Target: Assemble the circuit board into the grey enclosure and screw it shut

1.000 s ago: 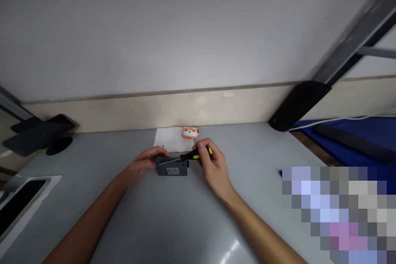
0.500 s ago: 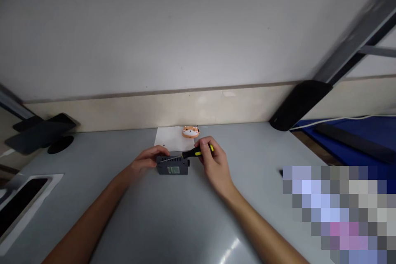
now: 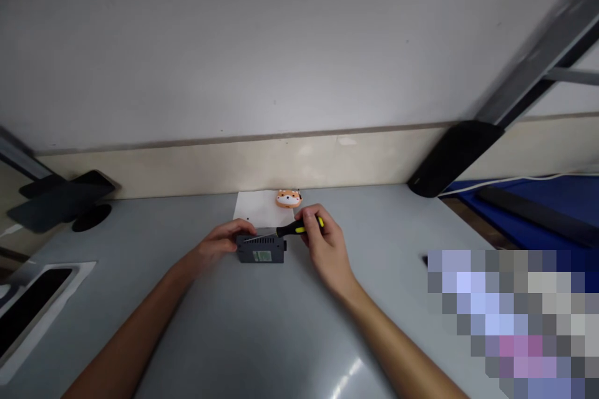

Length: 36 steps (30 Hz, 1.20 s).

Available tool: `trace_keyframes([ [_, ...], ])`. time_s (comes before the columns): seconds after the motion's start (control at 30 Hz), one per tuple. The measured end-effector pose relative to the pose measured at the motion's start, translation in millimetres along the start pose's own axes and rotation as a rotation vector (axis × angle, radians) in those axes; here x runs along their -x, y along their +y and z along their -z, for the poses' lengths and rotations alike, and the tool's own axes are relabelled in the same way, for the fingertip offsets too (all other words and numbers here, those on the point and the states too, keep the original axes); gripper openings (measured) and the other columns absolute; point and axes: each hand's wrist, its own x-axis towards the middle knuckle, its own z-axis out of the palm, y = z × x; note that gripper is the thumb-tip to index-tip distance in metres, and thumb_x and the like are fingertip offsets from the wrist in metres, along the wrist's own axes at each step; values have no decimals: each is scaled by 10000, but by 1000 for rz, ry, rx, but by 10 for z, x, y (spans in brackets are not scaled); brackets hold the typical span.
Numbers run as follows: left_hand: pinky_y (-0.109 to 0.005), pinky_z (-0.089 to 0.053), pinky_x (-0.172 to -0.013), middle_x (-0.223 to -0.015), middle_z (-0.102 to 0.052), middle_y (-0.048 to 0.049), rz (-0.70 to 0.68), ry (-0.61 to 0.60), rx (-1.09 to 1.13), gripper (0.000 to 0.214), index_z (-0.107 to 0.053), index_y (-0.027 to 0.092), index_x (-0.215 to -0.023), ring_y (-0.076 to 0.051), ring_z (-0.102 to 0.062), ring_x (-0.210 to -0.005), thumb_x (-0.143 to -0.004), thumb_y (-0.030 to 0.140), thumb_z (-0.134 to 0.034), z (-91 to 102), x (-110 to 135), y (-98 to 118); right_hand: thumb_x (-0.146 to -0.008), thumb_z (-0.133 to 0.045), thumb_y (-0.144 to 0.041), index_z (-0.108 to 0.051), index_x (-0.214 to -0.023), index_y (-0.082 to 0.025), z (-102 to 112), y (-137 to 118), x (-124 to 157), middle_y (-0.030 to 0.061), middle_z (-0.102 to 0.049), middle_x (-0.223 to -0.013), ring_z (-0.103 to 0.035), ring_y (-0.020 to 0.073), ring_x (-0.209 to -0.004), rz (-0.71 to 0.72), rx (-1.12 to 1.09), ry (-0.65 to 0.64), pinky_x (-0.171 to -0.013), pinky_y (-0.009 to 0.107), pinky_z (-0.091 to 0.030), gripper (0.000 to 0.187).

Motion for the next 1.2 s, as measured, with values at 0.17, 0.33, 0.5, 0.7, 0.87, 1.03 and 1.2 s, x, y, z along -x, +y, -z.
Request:
trace_keyframes([
  [0.17,-314,-420,-863,-1133,-659,-56,2,20,-41,378,-697,209,-1116,-242,-578,-1040,-757,221,-579,-58,1,45,-980,-496,-629,-606,-872,-223,19,-10,-24,-26,-451,-665,-393,115,-575,-8,6,-43,-514,237,-335,434],
  [0.33,-296,-423,-828,-1077,-656,-38,22,75,-121,317,-698,218,-1088,-217,-578,-998,-799,218,-569,-138,-18,71,-958,-534,-634,-610,-847,-218,63,-14,-59,-20,-474,-686,-425,113,-571,-20,5,-10,-501,233,-351,437],
  [0.5,-309,-432,-844,-1065,-659,-49,11,91,-156,303,-695,209,-1078,-231,-576,-1020,-810,224,-553,-164,-15,69,-957,-524,-641,-613,-841,-220,63,-5,-64,-26,-454,-664,-415,115,-561,-18,1,-30,-491,236,-348,446],
  [0.7,-321,-416,-908,-1080,-661,-42,-13,91,-182,290,-696,215,-1059,-236,-573,-1061,-814,196,-541,-151,-18,76,-961,-522,-636,-610,-843,-220,54,1,-63,-22,-458,-674,-417,118,-569,-29,-20,-34,-495,243,-326,442],
  [0.87,-302,-405,-872,-1041,-658,-32,-24,111,-193,234,-697,220,-1034,-210,-573,-1011,-847,188,-560,-168,-13,99,-970,-513,-629,-613,-852,-215,72,27,-91,-24,-464,-695,-424,111,-583,-42,-24,-21,-507,237,-328,442],
  [1.03,-300,-400,-825,-970,-651,-37,-34,138,-226,132,-693,200,-954,-198,-571,-936,-885,214,-581,-200,-6,109,-976,-512,-618,-611,-847,-216,79,28,-107,-29,-456,-684,-402,106,-574,-30,-29,7,-507,229,-327,434],
  [1.2,-279,-403,-774,-921,-643,-30,-56,170,-242,117,-678,190,-916,-176,-564,-879,-918,296,-627,-222,-11,82,-971,-523,-619,-609,-849,-213,79,13,-102,-32,-448,-670,-398,103,-568,-23,-56,19,-499,221,-315,433],
])
